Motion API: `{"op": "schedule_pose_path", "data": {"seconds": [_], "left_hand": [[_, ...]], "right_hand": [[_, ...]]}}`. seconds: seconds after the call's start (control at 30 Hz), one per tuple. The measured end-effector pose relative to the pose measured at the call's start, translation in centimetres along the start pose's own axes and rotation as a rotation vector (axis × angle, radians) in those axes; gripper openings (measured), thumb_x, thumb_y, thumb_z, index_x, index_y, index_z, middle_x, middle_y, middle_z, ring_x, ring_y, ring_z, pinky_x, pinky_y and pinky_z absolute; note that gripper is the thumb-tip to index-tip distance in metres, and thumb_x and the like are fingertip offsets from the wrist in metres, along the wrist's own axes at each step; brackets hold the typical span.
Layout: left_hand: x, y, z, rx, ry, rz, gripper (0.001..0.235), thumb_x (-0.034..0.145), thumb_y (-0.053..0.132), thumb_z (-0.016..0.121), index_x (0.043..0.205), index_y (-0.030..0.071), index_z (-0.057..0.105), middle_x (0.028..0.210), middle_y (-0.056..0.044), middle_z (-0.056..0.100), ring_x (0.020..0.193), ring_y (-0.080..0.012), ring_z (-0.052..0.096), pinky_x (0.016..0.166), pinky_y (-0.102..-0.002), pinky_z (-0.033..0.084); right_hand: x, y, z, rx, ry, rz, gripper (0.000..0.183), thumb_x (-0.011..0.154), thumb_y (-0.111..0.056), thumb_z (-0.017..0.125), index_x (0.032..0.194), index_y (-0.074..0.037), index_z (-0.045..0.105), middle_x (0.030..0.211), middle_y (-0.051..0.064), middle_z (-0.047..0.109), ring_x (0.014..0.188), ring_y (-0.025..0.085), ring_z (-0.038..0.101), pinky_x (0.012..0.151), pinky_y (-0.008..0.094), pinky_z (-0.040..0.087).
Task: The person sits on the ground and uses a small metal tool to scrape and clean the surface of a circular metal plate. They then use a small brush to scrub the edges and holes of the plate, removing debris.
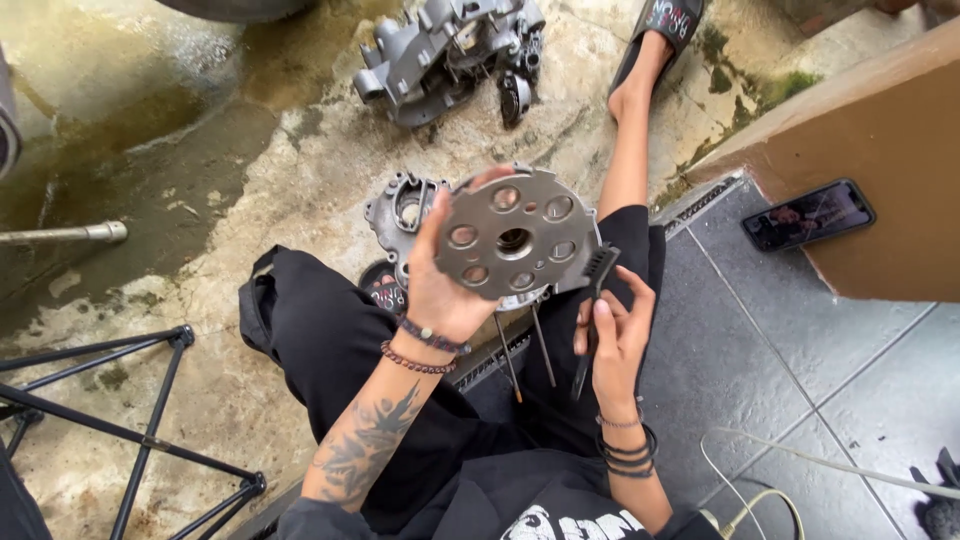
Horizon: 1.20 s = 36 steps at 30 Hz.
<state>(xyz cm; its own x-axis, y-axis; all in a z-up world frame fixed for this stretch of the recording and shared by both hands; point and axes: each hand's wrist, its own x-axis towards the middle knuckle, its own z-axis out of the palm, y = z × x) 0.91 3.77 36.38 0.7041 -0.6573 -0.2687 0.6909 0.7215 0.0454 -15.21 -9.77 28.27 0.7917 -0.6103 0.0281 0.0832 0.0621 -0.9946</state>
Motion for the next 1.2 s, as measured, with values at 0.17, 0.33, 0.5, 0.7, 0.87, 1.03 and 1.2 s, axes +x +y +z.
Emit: {"op": "schedule_pose_path", "data": {"seconds": [0.17, 0.33, 0.5, 0.7, 0.87, 1.03, 1.2], "left_hand": [[2.0, -0.6, -1.5, -0.106, 0.249, 0.009, 0.052, 0.089, 0.044, 0.072, 0.126, 0.007, 0.070, 0.125, -0.020, 0.070, 0.112, -0.0400, 0.067, 0.093, -0.055, 0.057], [2.1, -0.9, -4.6, -0.070, 0.175, 0.041, 0.064, 0.088, 0.056, 0.066, 0.132, 0.009, 0.064, 0.127, -0.015, 0.067, 0.115, -0.0332, 0.063, 0.090, -0.046, 0.055], [1.2, 0.8, -4.3, 0.190, -0.101, 0.057, 0.062, 0.094, 0.032, 0.072, 0.144, 0.004, 0.049, 0.122, -0.013, 0.068, 0.111, -0.0273, 0.067, 0.096, -0.041, 0.056], [-0.4, 1.0, -2.4, 0.378, -0.481, 0.155, 0.089, 0.086, 0.055, 0.087, 0.150, 0.007, 0.049, 0.158, -0.018, 0.043, 0.153, -0.0334, 0.036, 0.123, -0.050, 0.037], [-0.6, 0.5, -1.6, 0.143, -0.359, -0.004, 0.042, 0.107, 0.015, 0.058, 0.146, 0.003, 0.048, 0.149, -0.024, 0.048, 0.146, -0.0377, 0.041, 0.117, -0.059, 0.041], [-1.4, 0.1, -1.1, 0.163, -0.379, 0.107, 0.044, 0.105, 0.018, 0.069, 0.142, -0.001, 0.053, 0.139, -0.025, 0.056, 0.140, -0.0353, 0.049, 0.118, -0.057, 0.043], [-1.4, 0.5, -1.1, 0.207, -0.346, 0.104, 0.030, 0.114, 0.016, 0.043, 0.133, -0.001, 0.059, 0.128, -0.026, 0.059, 0.135, -0.0361, 0.052, 0.108, -0.057, 0.051]], "right_hand": [[-0.6, -3.4, 2.1, -0.151, -0.077, -0.163, 0.042, 0.100, -0.006, 0.052, 0.140, 0.004, 0.042, 0.064, 0.014, 0.063, 0.036, 0.018, 0.061, 0.038, 0.026, 0.050], [-1.2, -6.5, 4.9, -0.395, -0.224, -0.141, 0.036, 0.105, -0.017, 0.049, 0.140, -0.007, 0.052, 0.066, 0.004, 0.057, 0.039, 0.007, 0.044, 0.041, 0.019, 0.044], [-1.3, -7.8, 6.0, -0.624, -0.305, -0.323, 0.036, 0.104, -0.010, 0.052, 0.139, -0.007, 0.056, 0.104, 0.002, 0.075, 0.057, 0.007, 0.065, 0.058, 0.019, 0.053], [-1.9, -8.2, 8.0, -0.641, -0.206, -0.349, 0.033, 0.102, -0.011, 0.056, 0.134, -0.005, 0.060, 0.103, 0.000, 0.076, 0.046, 0.005, 0.039, 0.048, 0.020, 0.038], [-4.1, -7.1, 7.5, -0.607, -0.210, -0.367, 0.032, 0.098, -0.008, 0.059, 0.129, -0.001, 0.064, 0.088, 0.001, 0.071, 0.047, 0.005, 0.045, 0.048, 0.020, 0.042], [-3.5, -7.9, 7.7, -0.618, -0.198, -0.352, 0.033, 0.098, -0.009, 0.058, 0.129, 0.002, 0.063, 0.071, -0.001, 0.065, 0.047, 0.004, 0.042, 0.047, 0.020, 0.041], [-2.5, -8.1, 8.4, -0.592, -0.144, -0.401, 0.032, 0.101, -0.009, 0.057, 0.130, 0.003, 0.061, 0.078, 0.004, 0.068, 0.052, 0.005, 0.050, 0.051, 0.018, 0.047]]}}
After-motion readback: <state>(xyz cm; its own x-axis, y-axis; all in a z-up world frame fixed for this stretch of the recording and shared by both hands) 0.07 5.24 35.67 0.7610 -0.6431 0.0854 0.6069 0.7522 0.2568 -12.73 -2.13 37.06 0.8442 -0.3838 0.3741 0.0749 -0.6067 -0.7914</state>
